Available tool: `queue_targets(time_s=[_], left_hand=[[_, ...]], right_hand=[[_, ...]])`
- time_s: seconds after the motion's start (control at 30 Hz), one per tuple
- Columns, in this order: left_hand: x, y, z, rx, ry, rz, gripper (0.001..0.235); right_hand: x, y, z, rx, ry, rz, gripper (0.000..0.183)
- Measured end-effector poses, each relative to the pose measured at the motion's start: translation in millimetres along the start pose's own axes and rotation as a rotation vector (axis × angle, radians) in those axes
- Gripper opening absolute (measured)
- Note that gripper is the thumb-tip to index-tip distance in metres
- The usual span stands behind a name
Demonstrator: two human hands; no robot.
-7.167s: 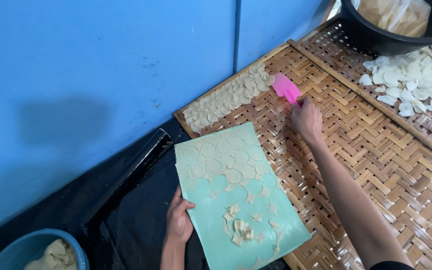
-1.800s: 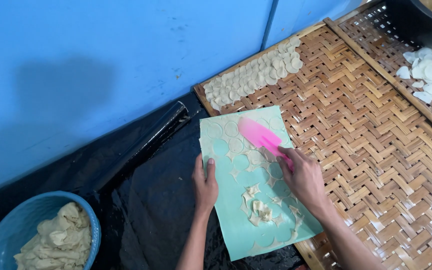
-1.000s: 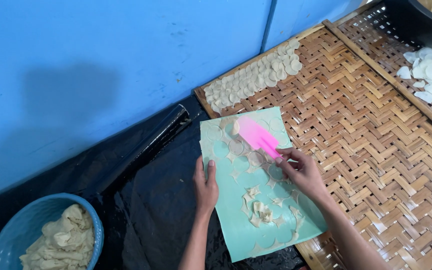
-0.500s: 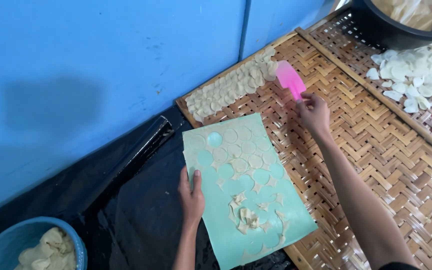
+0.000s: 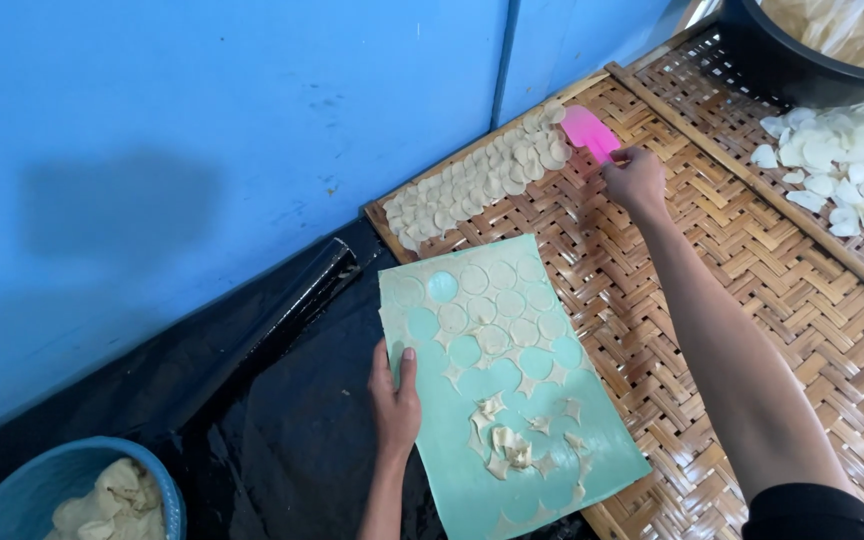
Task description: The person uses a pink spatula to scrape circular dough pieces from a light green silicone mat onto a woven bamboo tray. After clearing the mat, the person gathers the remaining dough scraps and uses a black rolling pin to flatten them into a single piece on the mat.
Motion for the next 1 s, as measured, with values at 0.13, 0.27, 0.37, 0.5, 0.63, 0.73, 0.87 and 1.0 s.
queue_targets(time_s=[0.13,0.27,0.37,0.5,0.63,0.73,0.87,1.0], left_hand=[[-1,0,0,-0.006,0.01,-0.005,0.053],[0,0,0,0.005,0.003,0.015,0.052],[0,0,0,0.013,-0.011,0.016,0.052],[-2,0,-1,0.026,-0.031,0.034,0.051],[-4,0,-1,0.026,-0.005,0.013,0.05],[-2,1,-1,0.002,0.04,-0.01,0.051],[3,2,0,-0.038,0.118,0.0,0.05],[3,3,-1,-0.024,0.074,-0.012,0.049]], right_hand=[[-13,7,-11,-0.057,0.132,0.025,0.031],[-30,8,-14,-0.157,0.5,-0.142,0.029],[-37,9,-11,-0.155,0.731,-0.248,0.028],[-19,5,-5,-0.089,0.895,-0.331,0.031],[-92,73,-31,-0.093,0.571,-0.363,0.026],[-125,139,-31,-0.156,0.256,-0.376,0.028],[-171,228,-26,-0.232,0.011,-0.508,0.029],[-192,270,-22,-0.263,0.029,-0.53,0.03]])
Point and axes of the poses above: each hand's wrist, its own y-axis away from the middle knuckle, its own z-axis out of the palm, x = y × z, the point moved 3 cm from there along -y, towards the middle knuckle, and after that the axes turned 15 degrees about -z, right-handed, at the moved point
